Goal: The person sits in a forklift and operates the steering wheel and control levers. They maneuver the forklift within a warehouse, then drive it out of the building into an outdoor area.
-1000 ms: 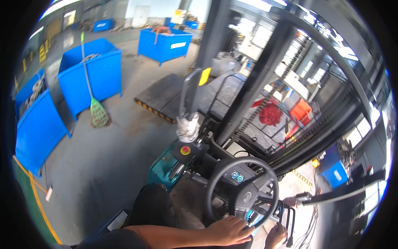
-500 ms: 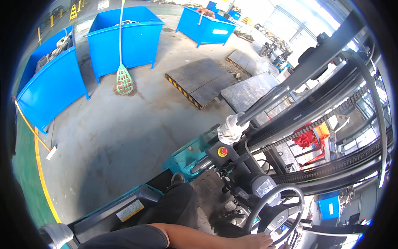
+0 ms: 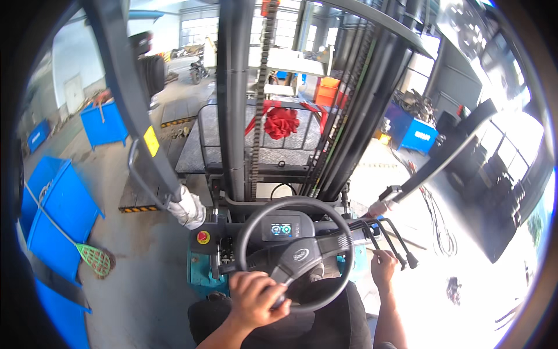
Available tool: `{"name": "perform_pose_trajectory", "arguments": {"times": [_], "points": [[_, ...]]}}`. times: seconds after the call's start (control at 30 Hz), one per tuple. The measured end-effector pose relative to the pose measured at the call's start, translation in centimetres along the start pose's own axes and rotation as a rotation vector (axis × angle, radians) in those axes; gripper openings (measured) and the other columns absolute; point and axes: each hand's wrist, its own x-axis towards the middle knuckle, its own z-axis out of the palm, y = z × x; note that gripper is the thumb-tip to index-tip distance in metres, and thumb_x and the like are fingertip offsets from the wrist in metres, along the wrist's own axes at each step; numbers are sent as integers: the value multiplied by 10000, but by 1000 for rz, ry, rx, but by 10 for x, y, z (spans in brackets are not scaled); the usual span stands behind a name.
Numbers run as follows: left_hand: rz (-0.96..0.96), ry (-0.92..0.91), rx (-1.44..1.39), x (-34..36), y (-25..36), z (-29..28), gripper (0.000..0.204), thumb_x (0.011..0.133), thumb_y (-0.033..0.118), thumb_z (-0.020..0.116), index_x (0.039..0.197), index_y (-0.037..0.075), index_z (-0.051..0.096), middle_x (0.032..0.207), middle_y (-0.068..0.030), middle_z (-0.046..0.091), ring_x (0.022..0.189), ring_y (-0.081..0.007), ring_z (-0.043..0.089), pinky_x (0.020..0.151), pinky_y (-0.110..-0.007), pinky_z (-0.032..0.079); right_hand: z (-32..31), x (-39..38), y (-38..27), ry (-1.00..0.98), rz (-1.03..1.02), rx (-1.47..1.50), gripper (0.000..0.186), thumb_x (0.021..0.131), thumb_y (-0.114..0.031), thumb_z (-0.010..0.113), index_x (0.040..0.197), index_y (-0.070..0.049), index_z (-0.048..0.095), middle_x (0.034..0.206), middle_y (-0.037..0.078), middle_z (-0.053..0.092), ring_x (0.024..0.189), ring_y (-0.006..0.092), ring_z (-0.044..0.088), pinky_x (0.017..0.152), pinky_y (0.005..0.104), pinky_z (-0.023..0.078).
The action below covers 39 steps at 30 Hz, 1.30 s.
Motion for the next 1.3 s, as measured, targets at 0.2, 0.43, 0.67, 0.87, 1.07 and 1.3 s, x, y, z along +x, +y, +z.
{"name": "perform_pose_trajectory", "arguments": {"times": [0.2,0.43,0.67,0.87,1.07,1.3], "points": [[-157,91,215,45,-28,-6,701,923,355,707,1474,-14,479,1394,-243,558,1305,-461,506,1145,-596,345,-18,-1,-19,-53,65,-34,110,863,-114,748,934,-91,829,944,129,782,824,333,757,749,410,612],[-73,-327,214,177,-36,71,764,935,451,739,1527,46,475,1447,-165,557,1365,-386,479,1170,-573,286,-21,1,-20,-35,23,16,109,872,-130,746,948,-95,816,913,126,768,767,339,748,711,427,611],[116,-917,-230,107,71,101,296,940,375,746,958,81,765,1394,-111,692,1472,-415,471,1193,-738,191,-29,-2,-17,-67,-27,115,138,884,-161,742,979,-78,798,891,128,742,782,344,732,709,437,607],[-15,-464,5,37,15,-30,373,1050,391,631,924,63,753,1473,-242,639,1462,-511,462,1213,-612,330,-30,-6,-17,-126,20,102,151,865,-166,755,995,-99,793,881,104,702,763,324,721,672,434,603],[-293,-257,354,132,-59,4,363,1000,179,585,1310,19,686,1632,-233,453,1529,-480,341,1242,-587,276,-22,-7,-15,-97,41,105,147,885,-189,748,1001,-101,759,884,92,684,777,306,723,657,427,600],[100,-508,171,180,17,130,471,884,217,708,1347,129,713,1570,-173,523,1506,-413,400,1261,-661,150,-26,-4,-13,-151,77,84,173,891,-168,736,1052,-128,785,924,101,723,781,325,733,682,429,604]]}}
